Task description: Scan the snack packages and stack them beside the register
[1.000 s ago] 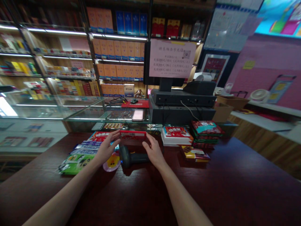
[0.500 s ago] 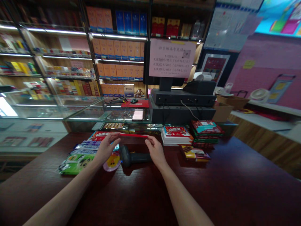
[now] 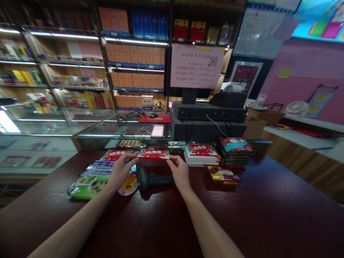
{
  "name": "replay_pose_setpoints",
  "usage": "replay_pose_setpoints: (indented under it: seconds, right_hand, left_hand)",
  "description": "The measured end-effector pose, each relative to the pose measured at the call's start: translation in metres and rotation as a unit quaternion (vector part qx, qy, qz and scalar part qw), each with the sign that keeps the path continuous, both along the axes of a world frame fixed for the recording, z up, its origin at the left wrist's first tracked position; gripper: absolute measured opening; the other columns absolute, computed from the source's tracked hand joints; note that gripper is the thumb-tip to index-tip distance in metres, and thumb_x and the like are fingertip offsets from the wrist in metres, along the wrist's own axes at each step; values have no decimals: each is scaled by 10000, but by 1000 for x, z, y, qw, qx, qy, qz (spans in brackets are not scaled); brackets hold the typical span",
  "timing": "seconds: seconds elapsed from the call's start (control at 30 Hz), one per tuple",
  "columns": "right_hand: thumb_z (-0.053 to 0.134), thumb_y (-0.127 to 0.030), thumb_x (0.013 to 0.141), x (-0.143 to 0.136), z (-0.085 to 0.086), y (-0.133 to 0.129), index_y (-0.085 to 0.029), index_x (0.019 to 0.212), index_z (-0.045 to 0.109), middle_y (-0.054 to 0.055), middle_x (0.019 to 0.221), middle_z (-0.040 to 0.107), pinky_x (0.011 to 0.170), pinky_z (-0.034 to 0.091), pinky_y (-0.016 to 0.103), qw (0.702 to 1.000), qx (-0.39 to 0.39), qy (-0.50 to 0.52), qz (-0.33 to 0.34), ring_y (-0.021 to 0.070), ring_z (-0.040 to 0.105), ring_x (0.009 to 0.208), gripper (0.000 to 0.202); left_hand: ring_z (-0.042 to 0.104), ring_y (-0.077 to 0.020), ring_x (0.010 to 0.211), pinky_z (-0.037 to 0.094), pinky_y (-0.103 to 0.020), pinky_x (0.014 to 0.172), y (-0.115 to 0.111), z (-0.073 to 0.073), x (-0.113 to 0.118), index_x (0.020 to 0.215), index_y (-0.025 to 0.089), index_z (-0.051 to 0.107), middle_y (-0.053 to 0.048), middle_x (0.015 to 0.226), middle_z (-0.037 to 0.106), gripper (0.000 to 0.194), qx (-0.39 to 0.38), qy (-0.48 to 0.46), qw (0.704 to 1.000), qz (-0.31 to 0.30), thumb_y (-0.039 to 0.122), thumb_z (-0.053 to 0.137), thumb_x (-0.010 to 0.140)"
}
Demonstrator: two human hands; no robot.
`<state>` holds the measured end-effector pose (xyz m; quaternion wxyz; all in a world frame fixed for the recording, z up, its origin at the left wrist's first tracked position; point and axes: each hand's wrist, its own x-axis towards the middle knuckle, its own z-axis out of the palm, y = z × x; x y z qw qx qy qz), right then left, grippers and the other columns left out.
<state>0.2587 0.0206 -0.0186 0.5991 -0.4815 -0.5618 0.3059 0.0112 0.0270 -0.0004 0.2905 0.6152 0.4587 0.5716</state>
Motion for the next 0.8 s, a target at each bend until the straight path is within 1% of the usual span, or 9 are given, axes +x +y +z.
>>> replay_pose_setpoints:
  seconds: [0.13, 0.23, 0.43, 0.5, 0.57, 0.63, 0.73, 0.8]
  right_hand:
    - [708, -426, 794, 1, -2, 1, -196, 972, 699, 102, 1072, 764, 964, 532, 465, 1000, 3, 2, -3, 291, 718, 1005, 292]
    - [712, -405, 786, 1, -3, 2, -193, 964, 689, 111, 1111, 755, 977, 528, 467, 1000, 12, 8, 6, 293, 709, 1046, 278]
    - [683, -324, 794, 3, -6, 4, -212, 1133, 666, 94, 1193, 727, 1010, 514, 446, 999, 32, -11, 11, 274, 674, 1132, 357]
    - [669, -309, 800, 5, -7, 4, -221, 1154, 669, 84, 1201, 722, 1018, 505, 447, 999, 40, -31, 8, 268, 670, 1129, 366]
    - [656, -318, 811, 6, -6, 3, -236, 1144, 688, 73, 1177, 729, 1007, 503, 461, 997, 42, -70, -10, 269, 679, 1084, 344]
    - [646, -335, 825, 6, -3, 0, -253, 1094, 716, 66, 1163, 735, 1001, 497, 477, 992, 47, -109, -31, 274, 678, 1058, 289]
    - [637, -334, 839, 5, 1, -4, -259, 1021, 741, 67, 1176, 733, 1034, 472, 486, 987, 72, -139, -48, 279, 661, 1098, 223]
    - [631, -324, 847, 4, 3, -6, -258, 1014, 748, 69, 1174, 732, 1054, 461, 481, 983, 92, -151, -54, 273, 654, 1117, 214]
  left_hand:
    - [669, -275, 1149, 489, -467, 1011, 0, 0, -1, 825, 201, 587, -119, 1192, 730, 234, 4, 9, 1000, -5, 412, 683, 792]
    - [664, -275, 1159, 495, -469, 1010, 1, -1, -2, 836, 198, 586, -119, 1210, 723, 231, 2, 10, 1000, -14, 397, 692, 781]
    - [688, -261, 1100, 524, -453, 978, 3, -4, -4, 1016, 200, 632, -97, 1191, 727, 347, -9, 27, 999, -16, 405, 723, 752]
    - [690, -256, 1094, 519, -450, 987, 3, -3, -4, 1032, 203, 635, -88, 1178, 731, 346, -10, 32, 999, -15, 390, 718, 753]
    - [689, -253, 1098, 521, -447, 987, 2, -3, -3, 1031, 207, 636, -82, 1178, 733, 331, -12, 31, 999, -13, 372, 709, 754]
    - [687, -255, 1105, 531, -444, 976, 2, -3, -3, 1019, 211, 636, -77, 1185, 732, 319, -13, 25, 1000, -13, 363, 708, 748]
    - [684, -257, 1113, 536, -445, 972, 2, -3, -2, 1015, 211, 634, -77, 1200, 727, 321, -12, 14, 1000, -13, 365, 705, 743]
    - [681, -255, 1118, 526, -446, 988, 2, -3, -2, 1023, 206, 635, -83, 1211, 722, 324, -11, 14, 1000, -16, 362, 700, 746]
